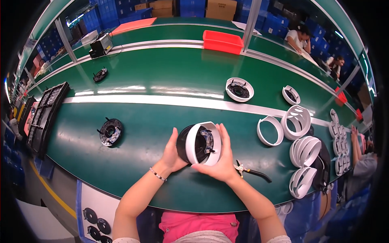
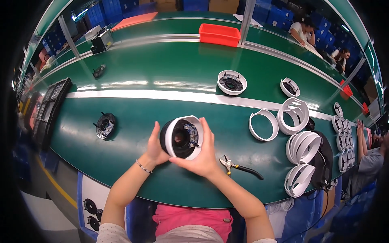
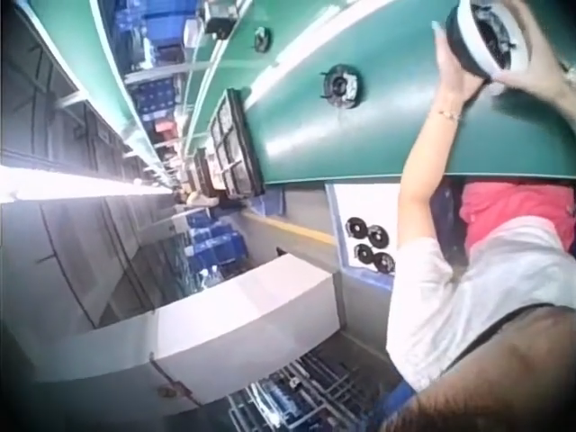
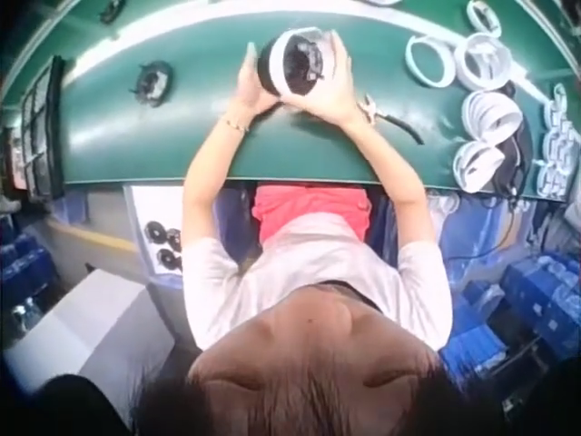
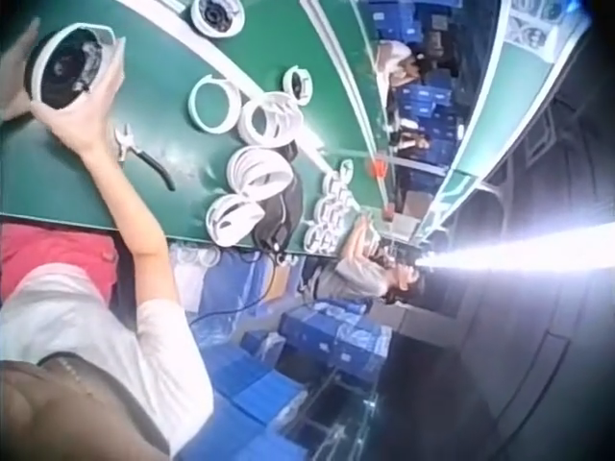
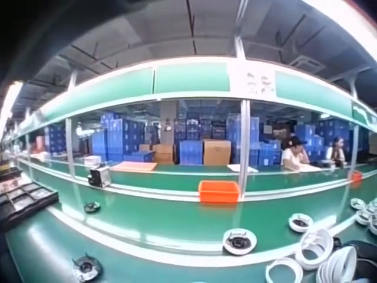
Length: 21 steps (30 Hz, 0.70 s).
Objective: Assembling electronic components of a light fixture on a factory assembly line.
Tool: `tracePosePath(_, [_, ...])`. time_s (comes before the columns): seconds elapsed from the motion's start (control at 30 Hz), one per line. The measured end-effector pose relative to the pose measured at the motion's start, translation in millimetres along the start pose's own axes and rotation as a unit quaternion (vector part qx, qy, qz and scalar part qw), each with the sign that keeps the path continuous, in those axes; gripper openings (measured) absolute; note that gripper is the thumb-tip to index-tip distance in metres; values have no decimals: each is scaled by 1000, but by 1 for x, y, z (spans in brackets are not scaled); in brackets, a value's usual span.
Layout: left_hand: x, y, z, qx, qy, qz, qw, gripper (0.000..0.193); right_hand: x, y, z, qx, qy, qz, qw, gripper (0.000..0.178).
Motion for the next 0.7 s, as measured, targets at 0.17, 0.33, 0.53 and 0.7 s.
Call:
tracePosePath(0.17, [1,-5,2,22,-81,7,996,73,-6,1,14,43,-73,19,996,119])
tracePosePath(0.33, [4,-3,1,-3,-90,24,996,59,-4,2,13,45,-20,32,998,121])
tracePosePath(0.53, [5,-2,8,-35,-66,-22,997,56,-9,0,18,57,-99,41,993,121])
tracePosePath(0.7, [4,-2,9,-55,-61,-29,996,55,-11,0,20,96,-142,49,984,119])
Point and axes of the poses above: each hand's wrist, its own y-axis towards the middle knuckle, its own x-axis out of the back of the hand, z = x × y, the point moved 3 cm from there along y, towards the middle knuckle, and after that the axes turned 4 degrees about y, right-handed, at the moved point
